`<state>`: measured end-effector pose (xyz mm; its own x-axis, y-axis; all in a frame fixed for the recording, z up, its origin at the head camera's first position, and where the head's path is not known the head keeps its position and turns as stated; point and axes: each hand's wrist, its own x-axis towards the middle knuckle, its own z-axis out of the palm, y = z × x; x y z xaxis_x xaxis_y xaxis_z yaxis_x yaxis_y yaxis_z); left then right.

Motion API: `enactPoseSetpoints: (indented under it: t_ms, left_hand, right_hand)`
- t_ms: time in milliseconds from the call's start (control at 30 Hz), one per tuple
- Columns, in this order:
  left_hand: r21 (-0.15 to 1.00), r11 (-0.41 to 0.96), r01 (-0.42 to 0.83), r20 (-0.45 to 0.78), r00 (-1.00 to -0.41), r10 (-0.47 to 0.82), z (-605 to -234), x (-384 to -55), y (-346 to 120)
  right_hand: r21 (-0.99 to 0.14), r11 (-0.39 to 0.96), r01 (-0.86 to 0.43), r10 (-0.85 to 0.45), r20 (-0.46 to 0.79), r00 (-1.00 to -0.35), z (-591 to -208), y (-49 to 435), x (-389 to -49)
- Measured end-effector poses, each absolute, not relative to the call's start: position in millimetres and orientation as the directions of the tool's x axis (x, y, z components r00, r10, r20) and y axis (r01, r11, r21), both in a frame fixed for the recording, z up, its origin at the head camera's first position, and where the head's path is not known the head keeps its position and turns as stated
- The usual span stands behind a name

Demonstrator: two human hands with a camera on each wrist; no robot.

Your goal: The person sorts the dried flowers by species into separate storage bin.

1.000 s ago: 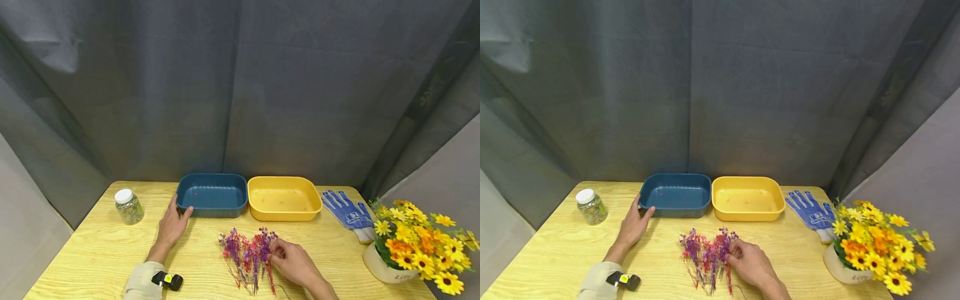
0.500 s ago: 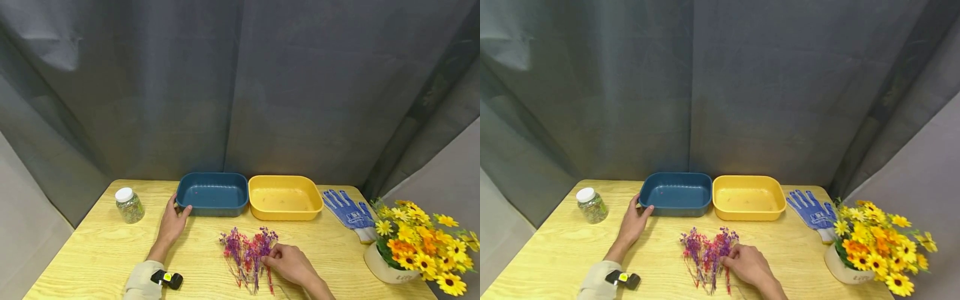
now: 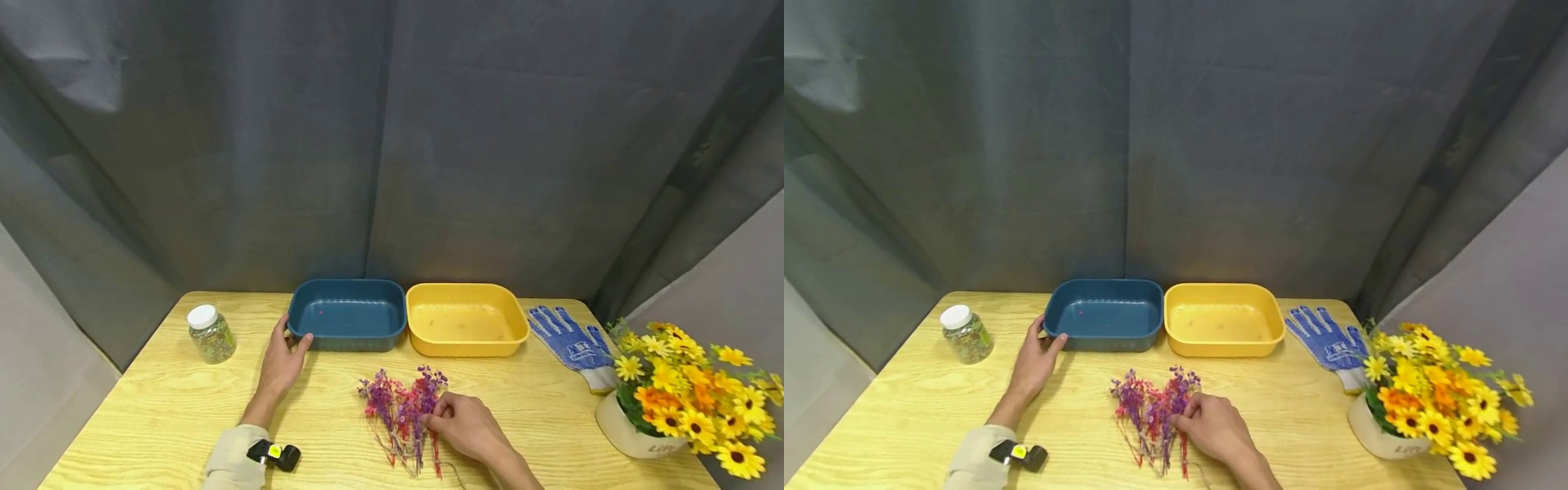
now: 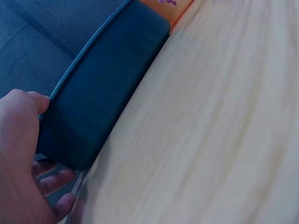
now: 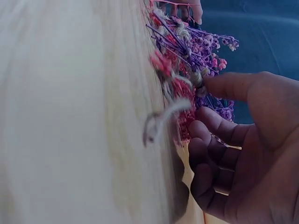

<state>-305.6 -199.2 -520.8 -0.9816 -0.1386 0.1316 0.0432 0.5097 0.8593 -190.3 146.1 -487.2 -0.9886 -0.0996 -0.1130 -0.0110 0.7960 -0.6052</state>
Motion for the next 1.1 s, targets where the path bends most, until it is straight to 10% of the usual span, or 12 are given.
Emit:
enactPoseSetpoints:
  t_ms: [1100]
  left_hand:
    - [0.858, 0.512, 0.032, 0.121, -0.983, -0.141, -520.2, -304.6, -198.7]
  right_hand:
    - [-0.822, 0.556, 0.127, 0.083, -0.097, -0.992, -477.4, 154.5, -198.6]
